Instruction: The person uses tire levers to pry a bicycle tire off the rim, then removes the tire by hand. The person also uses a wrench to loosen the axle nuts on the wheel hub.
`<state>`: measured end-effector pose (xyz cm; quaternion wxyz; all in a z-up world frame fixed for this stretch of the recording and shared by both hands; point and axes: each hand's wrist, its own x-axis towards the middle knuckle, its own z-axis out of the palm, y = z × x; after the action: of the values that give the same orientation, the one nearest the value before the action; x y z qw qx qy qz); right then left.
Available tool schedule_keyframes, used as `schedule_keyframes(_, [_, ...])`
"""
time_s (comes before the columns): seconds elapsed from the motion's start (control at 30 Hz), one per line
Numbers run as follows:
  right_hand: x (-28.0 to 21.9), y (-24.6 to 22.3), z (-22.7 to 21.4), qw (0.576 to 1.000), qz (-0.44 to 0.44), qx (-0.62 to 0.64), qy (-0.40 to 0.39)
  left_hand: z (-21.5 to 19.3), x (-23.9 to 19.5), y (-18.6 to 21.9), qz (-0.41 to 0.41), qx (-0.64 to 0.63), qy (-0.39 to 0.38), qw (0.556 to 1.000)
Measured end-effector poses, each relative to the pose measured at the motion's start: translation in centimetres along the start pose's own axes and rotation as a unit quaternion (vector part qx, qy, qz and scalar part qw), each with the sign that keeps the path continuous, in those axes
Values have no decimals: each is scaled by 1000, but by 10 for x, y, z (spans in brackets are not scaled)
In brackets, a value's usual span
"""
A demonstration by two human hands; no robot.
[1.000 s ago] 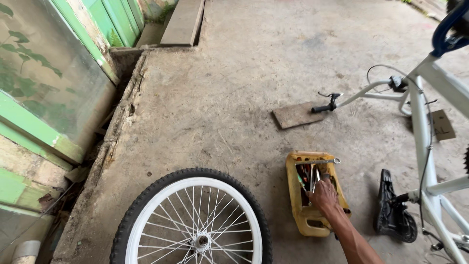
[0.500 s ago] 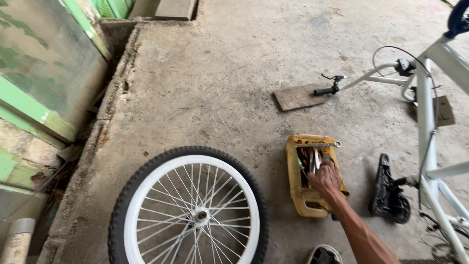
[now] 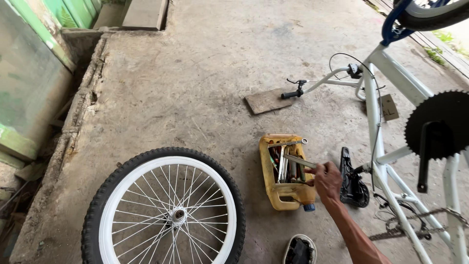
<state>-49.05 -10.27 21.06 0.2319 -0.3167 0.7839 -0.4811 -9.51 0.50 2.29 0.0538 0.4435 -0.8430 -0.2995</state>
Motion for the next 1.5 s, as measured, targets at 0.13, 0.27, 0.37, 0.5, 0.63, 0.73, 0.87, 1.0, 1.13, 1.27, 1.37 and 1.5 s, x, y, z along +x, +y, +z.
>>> schedule_keyframes(0.13, [-23,4,-24,979,-78,176,59,-12,10,15,-9,-35,-20,999])
schedule_keyframes(0.27, [-45,8,-37,972,-72,217,62,-35,16,25,-32,-98,-24,994])
schedule_keyframes(0.37, [-63,12,-39,962,-84,259,8,-56,20,32,-60,-161,-14,985])
schedule_keyframes(0.5, [-88,17,-34,937,-48,335,-87,-82,14,44,-102,-261,17,960])
schedule_keyframes(0.63, [-116,20,-20,916,-31,365,-165,-126,8,40,-139,-395,60,906])
schedule_keyframes(0.73, [-133,26,-6,908,6,375,-187,-145,3,38,-104,-550,53,827])
schedule_keyframes(0.87, [-155,51,8,889,66,397,-219,-154,-11,35,-115,-552,87,821])
schedule_keyframes(1.0, [-168,83,21,873,144,405,-232,-162,-26,25,-95,-592,87,796])
schedule_keyframes(1.13, [-181,109,34,857,227,396,-237,-171,-36,19,-123,-600,79,786])
schedule_keyframes(1.27, [-199,113,40,847,279,374,-253,-183,-41,16,-132,-562,69,813])
schedule_keyframes(1.37, [-214,108,39,842,283,345,-302,-187,-44,16,-122,-562,100,812])
schedule_keyframes(1.5, [-227,93,36,861,238,149,-424,-196,-45,17,-123,-534,105,830])
